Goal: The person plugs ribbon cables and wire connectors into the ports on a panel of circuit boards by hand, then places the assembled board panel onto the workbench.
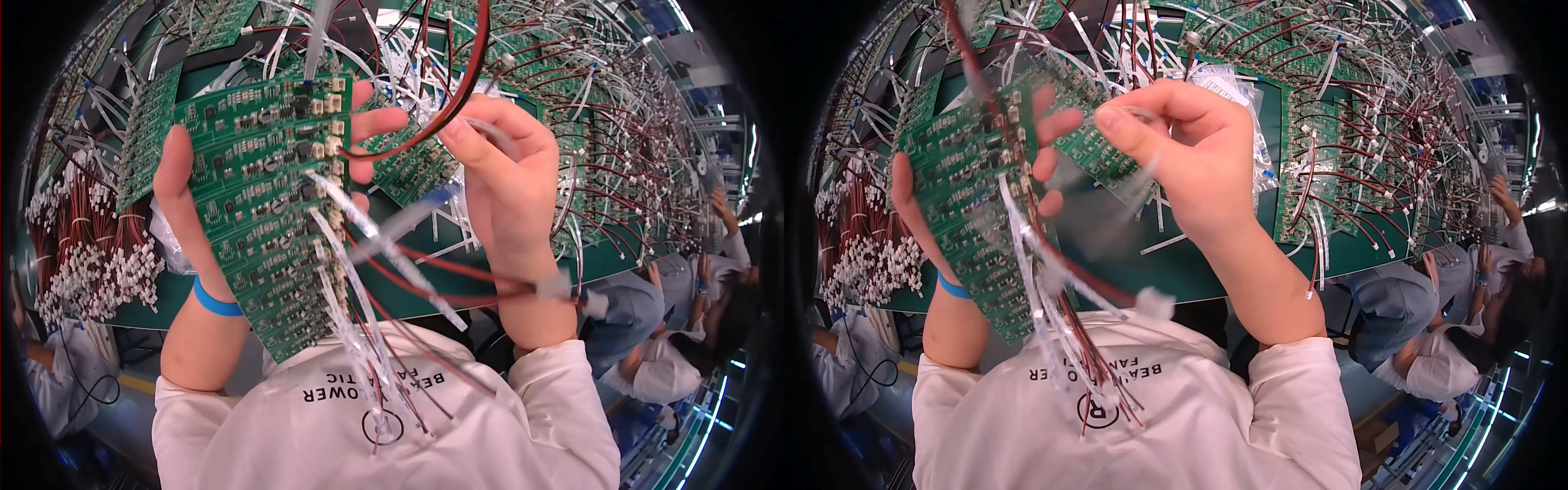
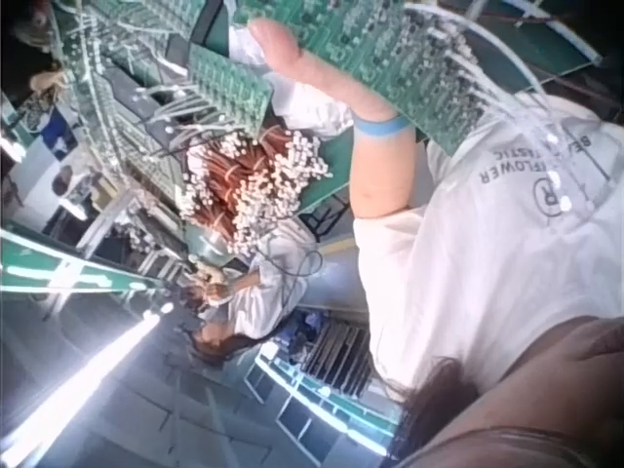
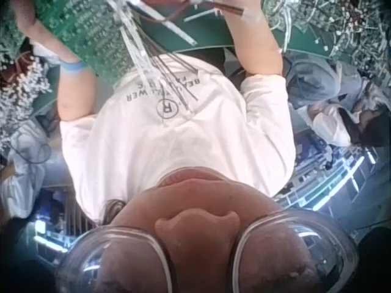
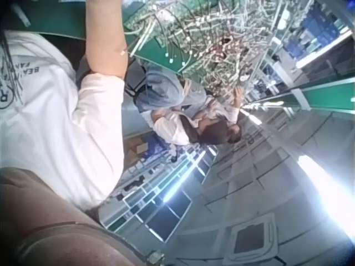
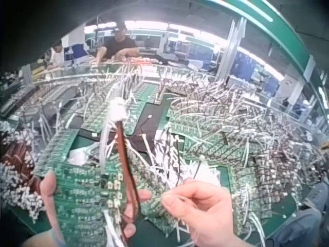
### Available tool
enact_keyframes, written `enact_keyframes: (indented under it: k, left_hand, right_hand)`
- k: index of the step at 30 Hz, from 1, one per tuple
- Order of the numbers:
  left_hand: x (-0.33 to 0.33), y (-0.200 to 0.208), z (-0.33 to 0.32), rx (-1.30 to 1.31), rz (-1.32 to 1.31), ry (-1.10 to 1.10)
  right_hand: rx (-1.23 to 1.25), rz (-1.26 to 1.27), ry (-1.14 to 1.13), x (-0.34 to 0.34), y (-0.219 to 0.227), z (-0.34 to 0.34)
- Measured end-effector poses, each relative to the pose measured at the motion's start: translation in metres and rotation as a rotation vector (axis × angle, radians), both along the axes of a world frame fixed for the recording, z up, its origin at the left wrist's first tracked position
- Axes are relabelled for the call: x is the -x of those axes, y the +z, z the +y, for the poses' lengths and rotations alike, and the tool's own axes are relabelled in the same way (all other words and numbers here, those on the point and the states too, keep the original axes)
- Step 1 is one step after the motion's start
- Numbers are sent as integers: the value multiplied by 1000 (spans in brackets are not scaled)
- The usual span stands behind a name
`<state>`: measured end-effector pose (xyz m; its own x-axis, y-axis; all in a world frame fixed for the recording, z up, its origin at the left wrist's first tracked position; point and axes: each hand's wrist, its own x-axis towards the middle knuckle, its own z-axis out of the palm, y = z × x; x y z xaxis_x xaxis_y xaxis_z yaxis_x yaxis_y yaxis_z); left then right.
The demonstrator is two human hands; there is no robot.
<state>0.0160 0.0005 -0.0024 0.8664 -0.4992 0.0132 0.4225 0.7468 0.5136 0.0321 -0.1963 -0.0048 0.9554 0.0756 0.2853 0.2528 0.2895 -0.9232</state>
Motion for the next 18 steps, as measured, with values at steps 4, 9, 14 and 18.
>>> enact_keyframes:
  k: [4,9,14,18]
  left_hand:
    - [6,-1,-3,137,-44,-32]
    - [7,-4,-5,81,-8,0]
    - [7,-1,-2,109,61,-10]
    - [1,-7,4,91,44,-94]
  right_hand:
    - [28,-15,-2,-1,-7,1]
    - [355,-210,-167,-2,-10,2]
    - [337,-539,-130,-14,-12,6]
    - [375,-624,-110,-15,-14,2]
